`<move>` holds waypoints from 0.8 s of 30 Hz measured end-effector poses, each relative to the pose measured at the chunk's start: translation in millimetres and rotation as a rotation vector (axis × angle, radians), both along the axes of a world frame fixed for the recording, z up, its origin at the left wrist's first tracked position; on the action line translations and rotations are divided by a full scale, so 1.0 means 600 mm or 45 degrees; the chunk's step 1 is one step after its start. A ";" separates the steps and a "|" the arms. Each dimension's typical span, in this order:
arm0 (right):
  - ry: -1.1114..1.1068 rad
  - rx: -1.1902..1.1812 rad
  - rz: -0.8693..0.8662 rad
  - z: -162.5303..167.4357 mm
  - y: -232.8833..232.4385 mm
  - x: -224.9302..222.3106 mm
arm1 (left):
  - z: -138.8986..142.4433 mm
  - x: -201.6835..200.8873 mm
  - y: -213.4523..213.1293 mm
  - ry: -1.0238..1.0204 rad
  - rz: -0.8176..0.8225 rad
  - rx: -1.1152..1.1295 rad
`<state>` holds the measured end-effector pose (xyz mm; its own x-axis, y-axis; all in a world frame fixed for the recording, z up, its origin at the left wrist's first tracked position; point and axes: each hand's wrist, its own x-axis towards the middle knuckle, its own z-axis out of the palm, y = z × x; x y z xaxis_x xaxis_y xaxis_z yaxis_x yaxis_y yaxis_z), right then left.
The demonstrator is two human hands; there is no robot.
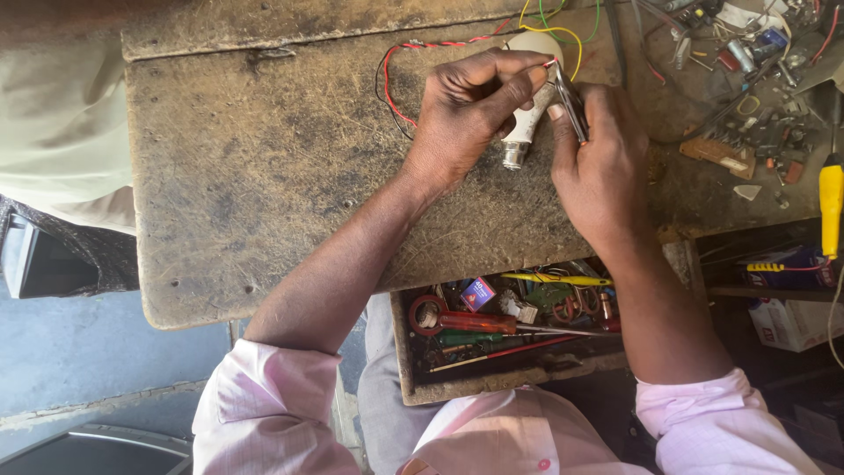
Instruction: The person sits at a cluttered repair bench and solders red and yellow wires onto the terminals of a lamp holder, using pliers to strip and position the wires and a soldering iron to make the joints. They then stand up, carry a television set across the workshop, and set it down.
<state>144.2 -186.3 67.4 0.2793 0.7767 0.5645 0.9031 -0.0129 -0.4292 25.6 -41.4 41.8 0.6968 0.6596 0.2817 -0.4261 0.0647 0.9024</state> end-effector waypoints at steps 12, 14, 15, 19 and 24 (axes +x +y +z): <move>-0.039 -0.005 -0.022 -0.004 0.003 0.001 | -0.011 0.003 0.001 -0.063 -0.001 0.062; -0.048 -0.003 -0.009 -0.005 0.003 0.002 | -0.011 0.003 0.001 -0.048 -0.010 0.041; -0.052 -0.002 -0.003 -0.006 0.003 0.003 | -0.010 0.003 0.001 -0.041 -0.014 0.030; -0.035 -0.009 -0.017 -0.009 0.004 0.003 | -0.009 0.001 0.001 -0.020 -0.022 0.021; -0.017 -0.003 0.001 -0.014 0.007 0.007 | -0.009 0.000 0.002 -0.029 -0.035 0.020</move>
